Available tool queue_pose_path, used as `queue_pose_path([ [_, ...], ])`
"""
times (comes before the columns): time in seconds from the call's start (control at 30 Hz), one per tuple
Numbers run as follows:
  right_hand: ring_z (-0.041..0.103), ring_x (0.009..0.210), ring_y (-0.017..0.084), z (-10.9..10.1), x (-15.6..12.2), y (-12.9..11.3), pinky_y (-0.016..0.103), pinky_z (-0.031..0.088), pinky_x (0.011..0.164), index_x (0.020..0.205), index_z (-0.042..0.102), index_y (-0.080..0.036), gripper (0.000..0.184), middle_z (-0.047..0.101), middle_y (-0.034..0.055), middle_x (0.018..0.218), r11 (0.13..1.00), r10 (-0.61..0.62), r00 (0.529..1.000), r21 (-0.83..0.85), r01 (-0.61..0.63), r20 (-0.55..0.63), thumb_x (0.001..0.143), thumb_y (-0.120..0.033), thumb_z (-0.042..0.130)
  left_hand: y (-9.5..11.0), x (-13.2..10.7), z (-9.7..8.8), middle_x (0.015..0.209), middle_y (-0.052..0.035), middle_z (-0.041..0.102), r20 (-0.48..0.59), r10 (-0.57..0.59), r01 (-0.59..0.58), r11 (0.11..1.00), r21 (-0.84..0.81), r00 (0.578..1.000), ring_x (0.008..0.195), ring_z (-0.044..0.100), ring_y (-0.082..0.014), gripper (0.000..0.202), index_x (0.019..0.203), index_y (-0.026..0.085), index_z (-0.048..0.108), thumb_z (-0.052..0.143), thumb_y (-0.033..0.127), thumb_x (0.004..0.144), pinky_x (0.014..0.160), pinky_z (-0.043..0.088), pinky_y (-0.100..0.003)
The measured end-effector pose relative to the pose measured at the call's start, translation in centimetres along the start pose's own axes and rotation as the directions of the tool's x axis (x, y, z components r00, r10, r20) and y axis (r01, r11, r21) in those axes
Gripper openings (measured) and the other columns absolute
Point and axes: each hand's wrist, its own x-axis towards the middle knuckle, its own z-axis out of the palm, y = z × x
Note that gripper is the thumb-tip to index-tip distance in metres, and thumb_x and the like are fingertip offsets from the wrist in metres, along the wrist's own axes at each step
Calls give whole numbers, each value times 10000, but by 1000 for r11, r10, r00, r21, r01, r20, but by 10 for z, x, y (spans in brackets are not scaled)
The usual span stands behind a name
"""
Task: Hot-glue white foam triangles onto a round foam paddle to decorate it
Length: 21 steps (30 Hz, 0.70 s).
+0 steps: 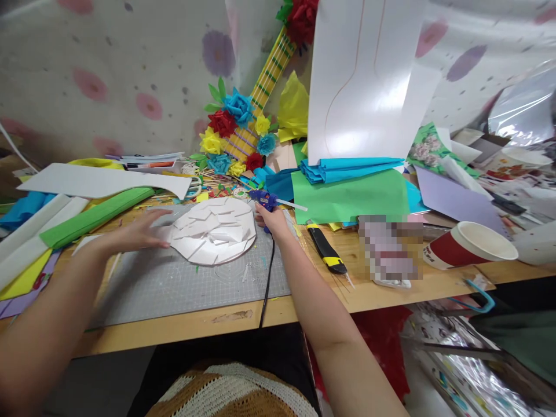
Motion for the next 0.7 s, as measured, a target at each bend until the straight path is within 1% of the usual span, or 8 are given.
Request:
queue_pose_path([
  [0.07,662,657,117,1,3,3,202,531,530,881,593,-156,124,688,54,837,1000,-11,1000,-24,10,-25,830,-258,642,-13,-2,-10,1488,-149,427,82,-102,97,993,63,991,1365,396,-350,1074,1407,177,438,729,588,459,1098,358,-429],
  [0.13,675,701,140,-1,7,5,225,542,560,902,611,-152,157,699,69,867,994,-44,995,-101,35,-85,826,-286,638,-21,-1,-14,1495,-172,415,142,-143,126,985,120,979,1369,394,-356,1106,1414,147,424,731,559,435,1110,343,-427],
  [0.23,696,776,204,-7,9,6,300,554,660,962,664,-148,270,720,95,903,936,-135,980,-344,77,-148,812,-370,640,-20,3,-10,1443,-156,489,175,-100,74,986,150,979,1326,453,-353,1003,1350,167,504,719,533,442,1112,343,-421],
  [0.3,698,876,251,-11,8,4,351,538,768,997,695,-154,333,730,109,951,858,-192,970,-505,94,-147,789,-410,655,-14,5,-6,1386,-148,549,172,-57,36,991,126,983,1278,507,-341,906,1298,170,550,690,538,482,1093,372,-402],
  [0.37,683,967,276,-13,6,2,371,510,838,1013,712,-162,362,732,114,996,797,-222,965,-596,99,-136,769,-426,670,-9,7,-7,1357,-147,572,151,-39,23,995,102,988,1246,537,-328,848,1263,173,569,668,549,510,1065,404,-376],
  [0.47,678,972,276,-16,7,1,368,501,839,1027,715,-167,390,734,111,1007,781,-226,967,-616,105,-122,760,-447,668,-7,9,-15,1323,-153,586,128,-53,45,997,63,990,1211,558,-318,824,1252,161,541,667,512,517,1027,434,-375],
  [0.6,681,915,260,-20,16,8,366,509,819,1006,713,-162,411,738,98,942,829,-229,966,-544,130,-119,742,-474,669,-13,12,-28,1271,-157,596,138,-60,65,997,-30,989,1165,571,-277,803,1233,129,485,682,470,533,1003,446,-371],
  [0.7,681,860,240,-22,21,12,351,521,788,961,714,-165,391,736,86,866,865,-247,960,-477,156,-134,725,-475,684,-16,20,-31,1210,-131,622,61,-65,69,995,-68,996,1109,591,-262,776,1205,146,490,741,447,536,966,464,-357],
])
